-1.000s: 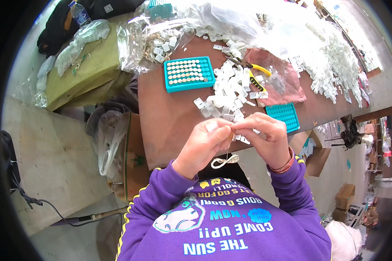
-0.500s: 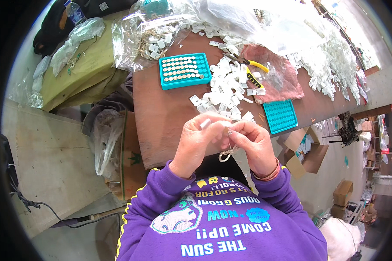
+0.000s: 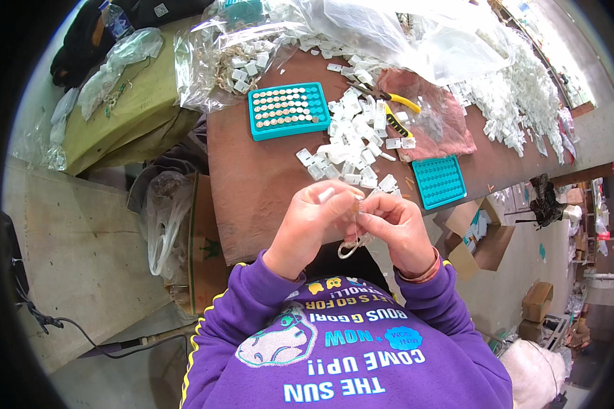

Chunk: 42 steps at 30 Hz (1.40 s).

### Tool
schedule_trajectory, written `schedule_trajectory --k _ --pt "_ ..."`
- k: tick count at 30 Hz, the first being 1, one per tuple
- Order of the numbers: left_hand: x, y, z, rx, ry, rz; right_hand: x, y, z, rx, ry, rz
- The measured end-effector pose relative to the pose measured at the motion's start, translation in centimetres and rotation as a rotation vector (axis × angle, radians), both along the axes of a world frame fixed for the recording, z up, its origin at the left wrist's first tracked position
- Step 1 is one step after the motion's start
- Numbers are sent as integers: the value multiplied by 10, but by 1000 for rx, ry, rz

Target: The person assembles small white electronic components by hand, inserting metal pins into each unit and placing them into a teal tray. They then gather loose components and place them into a plastic bag on the table.

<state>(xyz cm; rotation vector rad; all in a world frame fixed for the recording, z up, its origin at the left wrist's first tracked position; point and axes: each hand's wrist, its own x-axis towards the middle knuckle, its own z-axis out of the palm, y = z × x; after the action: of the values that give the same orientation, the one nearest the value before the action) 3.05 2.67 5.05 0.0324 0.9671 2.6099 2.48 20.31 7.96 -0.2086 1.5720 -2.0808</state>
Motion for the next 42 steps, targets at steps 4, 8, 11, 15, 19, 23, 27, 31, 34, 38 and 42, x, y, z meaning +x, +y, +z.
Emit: schedule_trajectory --k 4,8,11,15,19,23,27,31,34,38,42 --pt "-2 -1 -3 3 -52 -31 2 -1 -1 77 17 -36" --pt "-3 1 -6 4 -73 -9 4 -2 -2 15 -35 -76" --pt "-3 2 -5 -34 -48 7 4 -2 -3 19 -20 -84" --pt "-2 0 -4 -35 -79 -31 3 -1 -5 28 -25 -53" --pt "-2 -1 -4 8 -62 -100 2 1 -6 -35 -88 -13" --pt "-2 -1 -6 10 -74 -134 2 0 -6 -3 -38 -6" --pt "-2 -1 -7 -48 -42 -137 4 -3 -5 79 26 -36" --pt "0 -1 -8 -24 -47 -83 9 -6 -2 155 76 -57" --pt "1 -1 -10 3 -47 -17 9 -6 1 291 98 -24" --pt "0 1 -12 12 -65 69 10 -8 2 33 -22 -92" --pt "1 -1 -12 -12 -20 27 10 -10 -1 -111 -240 -77"
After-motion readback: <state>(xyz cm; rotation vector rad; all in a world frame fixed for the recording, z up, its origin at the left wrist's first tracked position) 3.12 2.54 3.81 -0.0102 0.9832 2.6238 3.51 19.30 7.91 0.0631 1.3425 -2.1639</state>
